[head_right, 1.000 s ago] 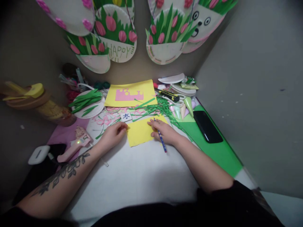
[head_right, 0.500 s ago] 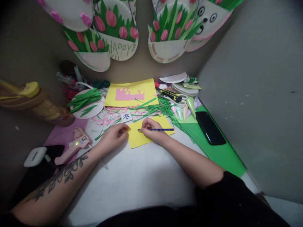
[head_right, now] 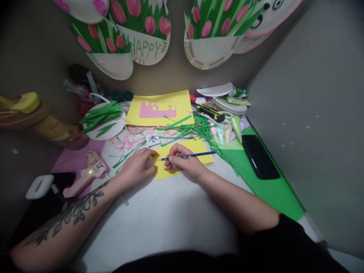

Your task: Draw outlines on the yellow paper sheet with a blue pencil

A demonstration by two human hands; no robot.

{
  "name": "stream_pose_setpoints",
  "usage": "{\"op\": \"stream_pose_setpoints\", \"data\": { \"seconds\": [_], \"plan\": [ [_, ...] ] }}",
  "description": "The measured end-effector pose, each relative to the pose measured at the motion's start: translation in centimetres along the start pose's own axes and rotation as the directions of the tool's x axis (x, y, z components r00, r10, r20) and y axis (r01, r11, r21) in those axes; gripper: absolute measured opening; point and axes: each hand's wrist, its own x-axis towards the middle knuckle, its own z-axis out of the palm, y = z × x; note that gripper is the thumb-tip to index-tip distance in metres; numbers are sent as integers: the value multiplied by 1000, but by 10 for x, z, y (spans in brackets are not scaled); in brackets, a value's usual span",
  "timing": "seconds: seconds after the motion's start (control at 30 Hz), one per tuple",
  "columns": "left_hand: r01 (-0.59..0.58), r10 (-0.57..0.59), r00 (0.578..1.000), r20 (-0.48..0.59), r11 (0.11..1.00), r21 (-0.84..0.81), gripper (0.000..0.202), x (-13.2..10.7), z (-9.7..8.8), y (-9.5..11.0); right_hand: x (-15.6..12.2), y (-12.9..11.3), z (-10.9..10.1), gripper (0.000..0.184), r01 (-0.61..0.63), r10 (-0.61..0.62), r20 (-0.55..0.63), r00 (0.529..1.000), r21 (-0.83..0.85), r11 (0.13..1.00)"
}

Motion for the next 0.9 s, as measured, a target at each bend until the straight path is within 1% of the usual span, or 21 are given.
{"op": "stream_pose_setpoints", "data": {
  "seconds": [0.03, 0.07, 0.1, 0.13, 0.17, 0.2, 0.23, 0.27, 0.3, 0.33, 0.37, 0.4, 0.43, 0.47, 0.5, 0.53, 0.57, 0.63, 0.67, 0.77, 0.9],
  "plan": [
    [-3, 3, 1000, -3, 1000, 0, 37, 0, 0, 0, -1, 0, 1, 26, -18, 17, 41, 999, 25, 1000],
    [-7, 7, 1000, -6, 1000, 1, 38, 0, 1, -1, -2, 1, 2, 26, -6, 5, 37, 999, 17, 1000],
    [-10, 10, 1000, -9, 1000, 3, 39, 0, 1, -1, -2, 1, 1, 26, 41, -42, -16, 999, -12, 999],
    [-12, 12, 1000, -9, 1000, 6, 41, 1, 1, -2, -3, 2, 1, 26, 111, -115, -103, 988, -48, 993],
    [-10, 11, 1000, -9, 1000, 10, 42, 1, 2, -2, -3, 2, 0, 26, 183, -196, -195, 961, -82, 980],
    [-7, 7, 1000, -7, 1000, 13, 43, 1, 2, -3, -3, 3, -2, 26, 237, -254, -253, 933, -98, 967],
    [-4, 4, 1000, -5, 1000, 14, 43, 1, 2, -3, -3, 3, -2, 26, 253, -268, -256, 929, -89, 963],
    [-3, 3, 1000, -2, 1000, 13, 43, 1, 2, -3, -3, 4, -3, 26, 227, -235, -198, 952, -62, 972],
    [-3, 3, 1000, 0, 1000, 11, 43, 1, 2, -3, -3, 4, -3, 26, 170, -172, -106, 979, -35, 985],
    [-3, 3, 1000, 0, 1000, 9, 42, 1, 2, -3, -2, 4, -4, 26, 112, -112, -29, 993, -23, 993],
    [-4, 4, 1000, -2, 1000, 8, 43, 1, 2, -3, 0, 4, -4, 26, 83, -83, -4, 997, -24, 996],
    [-4, 4, 1000, -3, 1000, 11, 43, 1, 2, -3, 1, 4, -4, 26, 96, -97, -43, 994, -35, 995],
    [-4, 4, 1000, -4, 1000, 17, 43, 1, 2, -3, 3, 4, -5, 25, 139, -145, -128, 981, -57, 989],
    [-5, 5, 1000, -4, 1000, 24, 44, 1, 2, -2, 4, 3, -6, 25, 185, -201, -221, 954, -91, 978],
    [-7, 8, 1000, -3, 999, 32, 44, 1, 2, -2, 6, 2, -7, 24, 207, -238, -284, 929, -133, 969],
    [-11, 11, 1000, 0, 999, 37, 43, 1, 2, -2, 6, 2, -9, 23, 201, -249, -306, 919, -178, 963],
    [-14, 14, 1000, 5, 999, 41, 42, 1, 2, -2, 7, 2, -11, 22, 175, -238, -293, 926, -224, 959],
    [-20, 19, 1000, 14, 999, 46, 41, 1, 1, -2, 7, 3, -13, 20, 121, -201, -229, 953, -320, 940],
    [-21, 20, 1000, 16, 999, 48, 40, 0, 1, -1, 7, 4, -14, 19, 114, -200, -204, 958, -367, 923],
    [-27, 26, 1000, 9, 998, 50, 38, 0, 1, -1, 7, 9, -14, 17, 134, -230, -149, 962, -474, 870],
    [-44, 44, 999, 2, 998, 52, 37, -3, 0, 1, 9, 12, -11, 15, 141, -235, -120, 965, -517, 844]
  ]
}}
